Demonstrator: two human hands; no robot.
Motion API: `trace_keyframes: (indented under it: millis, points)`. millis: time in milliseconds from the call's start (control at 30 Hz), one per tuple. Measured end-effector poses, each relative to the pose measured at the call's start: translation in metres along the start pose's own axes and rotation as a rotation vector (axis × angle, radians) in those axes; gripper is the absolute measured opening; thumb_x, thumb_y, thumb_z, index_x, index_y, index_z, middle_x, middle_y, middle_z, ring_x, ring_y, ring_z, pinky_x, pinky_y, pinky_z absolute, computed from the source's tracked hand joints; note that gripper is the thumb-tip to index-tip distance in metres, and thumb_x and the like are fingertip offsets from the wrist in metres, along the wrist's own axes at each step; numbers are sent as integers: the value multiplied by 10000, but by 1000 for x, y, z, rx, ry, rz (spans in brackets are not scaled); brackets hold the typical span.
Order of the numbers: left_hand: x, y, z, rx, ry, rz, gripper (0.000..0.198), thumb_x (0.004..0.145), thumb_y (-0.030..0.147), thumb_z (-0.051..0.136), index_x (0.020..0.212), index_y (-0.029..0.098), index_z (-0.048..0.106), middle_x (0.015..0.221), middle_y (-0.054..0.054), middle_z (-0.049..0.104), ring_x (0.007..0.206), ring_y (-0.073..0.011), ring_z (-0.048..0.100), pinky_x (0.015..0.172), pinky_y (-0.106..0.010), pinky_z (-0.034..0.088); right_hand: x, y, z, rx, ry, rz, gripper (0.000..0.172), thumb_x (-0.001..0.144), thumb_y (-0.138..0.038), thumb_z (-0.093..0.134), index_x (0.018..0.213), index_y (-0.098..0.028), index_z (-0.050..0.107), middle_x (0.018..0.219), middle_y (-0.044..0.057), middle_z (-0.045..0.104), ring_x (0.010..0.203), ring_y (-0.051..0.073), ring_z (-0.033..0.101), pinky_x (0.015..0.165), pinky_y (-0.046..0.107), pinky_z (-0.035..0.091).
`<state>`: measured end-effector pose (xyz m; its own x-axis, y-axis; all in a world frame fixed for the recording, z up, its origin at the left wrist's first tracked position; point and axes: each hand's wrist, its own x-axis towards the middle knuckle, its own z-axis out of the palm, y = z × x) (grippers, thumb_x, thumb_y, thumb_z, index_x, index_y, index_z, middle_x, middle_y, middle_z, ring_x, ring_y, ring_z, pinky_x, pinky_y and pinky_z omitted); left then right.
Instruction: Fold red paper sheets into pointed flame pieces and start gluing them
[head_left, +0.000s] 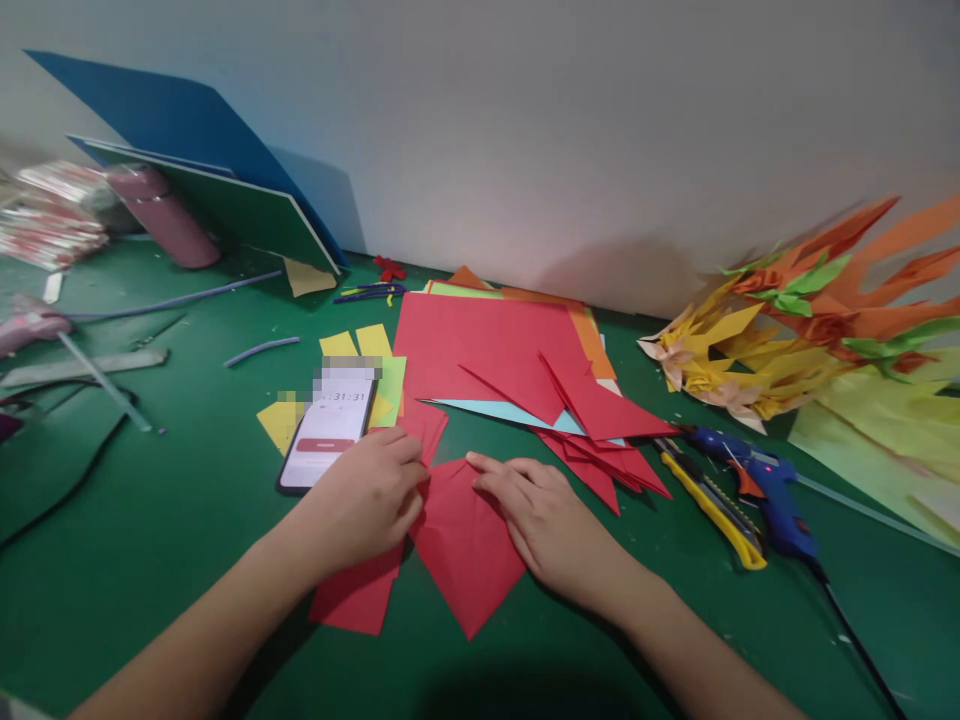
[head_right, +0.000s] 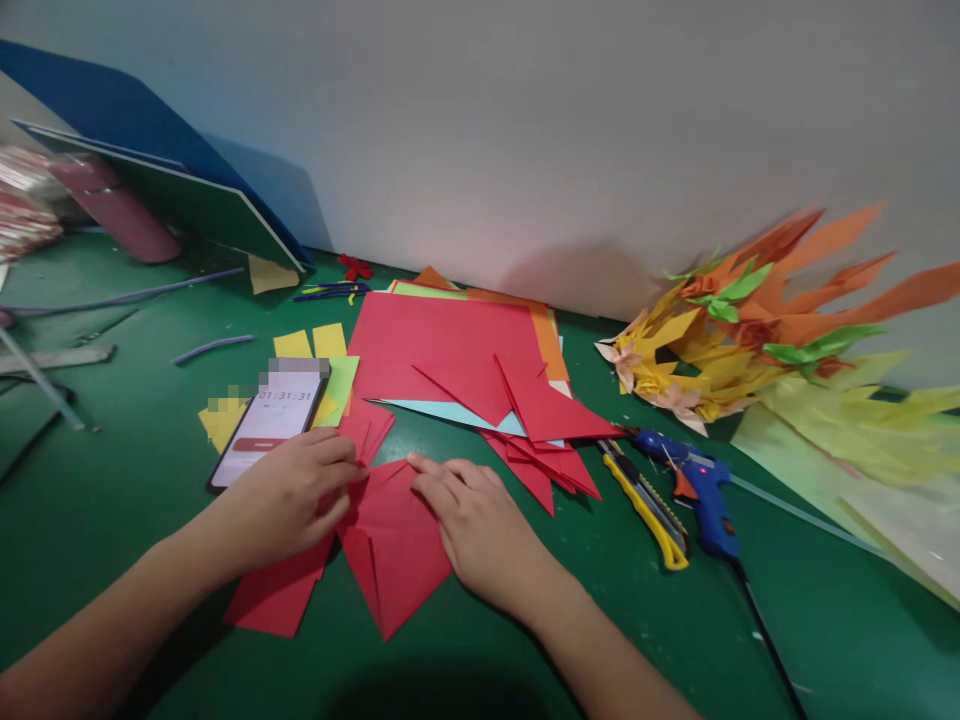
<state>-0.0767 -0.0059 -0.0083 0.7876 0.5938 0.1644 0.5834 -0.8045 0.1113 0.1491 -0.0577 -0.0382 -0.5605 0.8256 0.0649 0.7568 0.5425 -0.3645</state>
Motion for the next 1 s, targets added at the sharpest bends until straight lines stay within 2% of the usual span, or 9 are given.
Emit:
trace_keyframes:
  millis: [100, 200, 300, 400, 533, 767, 900, 1000]
  points:
    - [0, 0, 3, -48, 57, -53, 237, 840, 114, 417, 719, 152, 618, 715, -55, 571, 676, -192, 513, 652, -333, 452, 0, 0, 0, 12, 6, 5, 412, 887, -20, 379, 1250, -150, 524, 1469, 72, 446, 1064, 259, 506, 873, 438, 454]
    - [2, 3, 8, -75, 145, -168, 209, 908, 212, 410, 827, 152, 594, 790, -63, 602, 734, -207, 544, 692, -354, 461, 0, 0, -1, 14, 6, 1, 410, 884, -21, 388, 1243, -156, 532, 1464, 70, 453, 1066, 263, 507, 876, 441, 453]
    - [3, 6, 12, -81, 110, -251, 205, 906, 331, 488, 836, 159, 576, 807, -64, 608, 772, -229, 554, 712, -378, 466, 0, 1, -1, 8, 20, -11, 413, 874, -18, 397, 1236, -156, 541, 1454, 87, 463, 1068, 263, 510, 878, 443, 455]
    - [3, 8, 15, -164, 62, -273, 144, 879, 268, 522, 770, 174, 539, 761, -38, 587, 748, -211, 553, 694, -354, 466, 0, 2, 1, -5, 42, -21, 410, 864, -15, 398, 1222, -145, 549, 1449, 105, 467, 1057, 268, 513, 865, 451, 464]
    - [3, 8, 15, -331, 78, -231, 83, 843, 137, 515, 781, 190, 501, 767, -13, 573, 748, -182, 552, 659, -294, 460, -1, 3, 3, -22, 73, -28, 415, 856, -10, 386, 1217, -135, 545, 1449, 120, 462, 1060, 283, 511, 852, 466, 475]
    - [5, 10, 13, -499, 96, -106, 184, 828, 20, 466, 836, 188, 540, 854, -21, 592, 803, -156, 569, 719, -269, 481, -2, 5, 5, 15, 135, -33, 347, 888, -39, 362, 1171, -132, 540, 1407, 139, 506, 1032, 282, 542, 827, 470, 502]
    - [5, 10, 16, -526, 84, -51, 192, 883, 40, 450, 847, 186, 570, 859, -25, 621, 808, -151, 584, 744, -269, 490, -3, 5, 6, 45, 194, -37, 319, 926, -78, 333, 1186, -130, 511, 1362, 154, 543, 1078, 278, 548, 854, 473, 504]
    - [4, 10, 15, -514, 76, -33, 50, 915, 183, 552, 884, 181, 592, 909, -39, 652, 879, -173, 601, 799, -293, 498, -4, 6, 7, 50, 211, -35, 321, 934, -91, 325, 1198, -144, 499, 1360, 149, 544, 1102, 268, 550, 878, 473, 503]
